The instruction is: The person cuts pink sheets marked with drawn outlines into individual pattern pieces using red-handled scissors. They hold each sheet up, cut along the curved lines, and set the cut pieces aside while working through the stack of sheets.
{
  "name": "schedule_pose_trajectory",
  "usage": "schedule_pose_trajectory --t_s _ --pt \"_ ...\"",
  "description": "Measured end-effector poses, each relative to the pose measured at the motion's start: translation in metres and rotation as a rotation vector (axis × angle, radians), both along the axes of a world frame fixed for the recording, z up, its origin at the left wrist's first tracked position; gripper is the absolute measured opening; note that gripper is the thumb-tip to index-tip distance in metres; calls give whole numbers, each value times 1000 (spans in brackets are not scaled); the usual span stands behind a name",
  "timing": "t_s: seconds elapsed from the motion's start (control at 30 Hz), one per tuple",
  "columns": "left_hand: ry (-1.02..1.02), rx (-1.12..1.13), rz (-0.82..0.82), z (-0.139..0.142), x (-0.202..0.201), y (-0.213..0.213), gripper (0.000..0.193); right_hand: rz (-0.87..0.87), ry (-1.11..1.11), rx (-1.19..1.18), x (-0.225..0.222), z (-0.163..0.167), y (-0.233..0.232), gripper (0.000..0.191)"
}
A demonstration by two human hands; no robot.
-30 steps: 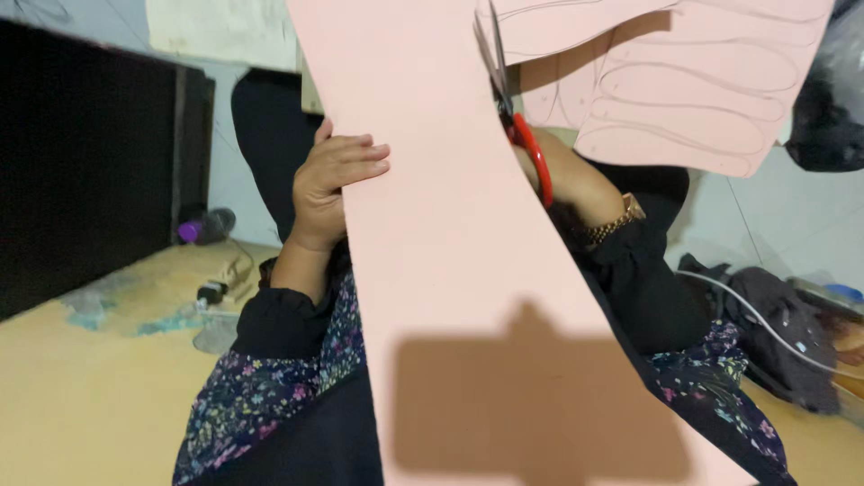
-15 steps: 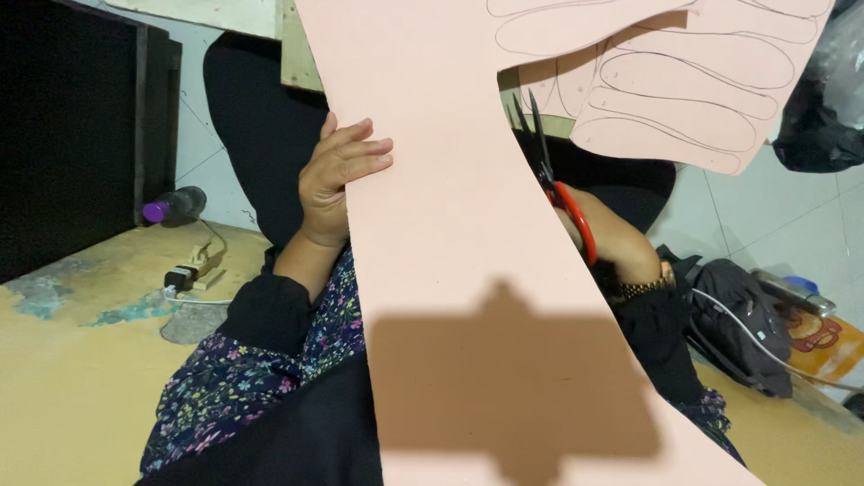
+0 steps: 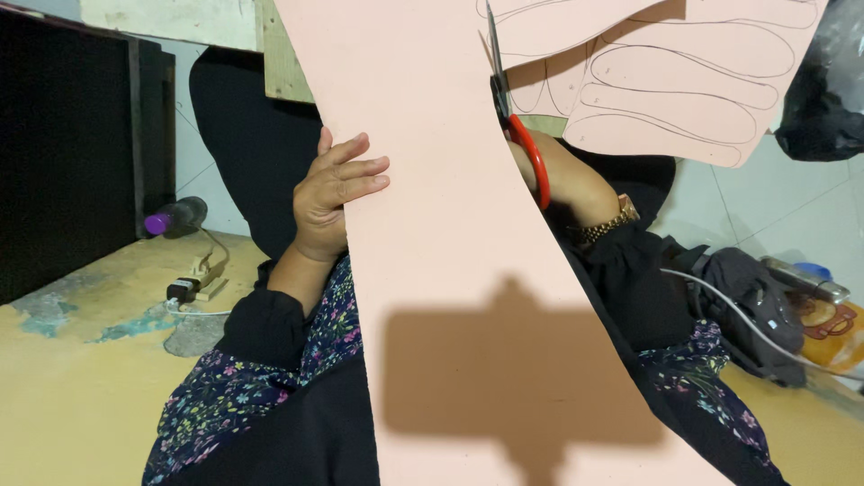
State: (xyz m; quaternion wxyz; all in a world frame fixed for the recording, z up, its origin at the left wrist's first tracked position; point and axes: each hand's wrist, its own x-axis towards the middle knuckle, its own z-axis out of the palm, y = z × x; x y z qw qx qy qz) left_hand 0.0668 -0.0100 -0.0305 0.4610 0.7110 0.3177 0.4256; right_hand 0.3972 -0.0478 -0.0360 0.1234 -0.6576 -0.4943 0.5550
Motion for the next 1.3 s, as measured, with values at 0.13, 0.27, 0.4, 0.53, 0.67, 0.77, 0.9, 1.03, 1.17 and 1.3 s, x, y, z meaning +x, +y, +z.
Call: schedule_pose_trajectory --t_s 0.13,0.27,0.4,0.53,0.67,0.77,0.9,1.03,1.17,1.3 --pt "-17 -9 -16 3 -8 -3 23 83 22 215 -5 8 -4 47" --pt "2 -35 -18 7 -14 -4 20 64 130 164 -6 7 -5 45" --pt "-4 -34 -8 5 -18 -2 20 139 143 264 -12 5 -4 48" --pt "-2 -64 -9 1 -21 -2 20 151 101 350 -17 5 -7 46" --pt "12 -76 -15 -1 -23 -3 19 12 78 199 -19 -4 -13 42" --pt "9 -83 -35 0 -23 -2 19 -54 142 208 -19 -21 -17 37" --pt "32 -78 -38 1 -23 0 20 -150 357 181 -20 -47 -21 35" --pt "78 -74 -45 0 -22 1 20 -223 435 94 -21 -68 -28 36" --pt "95 -58 -44 -8 -22 2 19 -191 421 89 -22 -83 -32 39" --pt "157 5 -86 -23 -21 9 21 -299 528 32 -26 -98 -25 40"
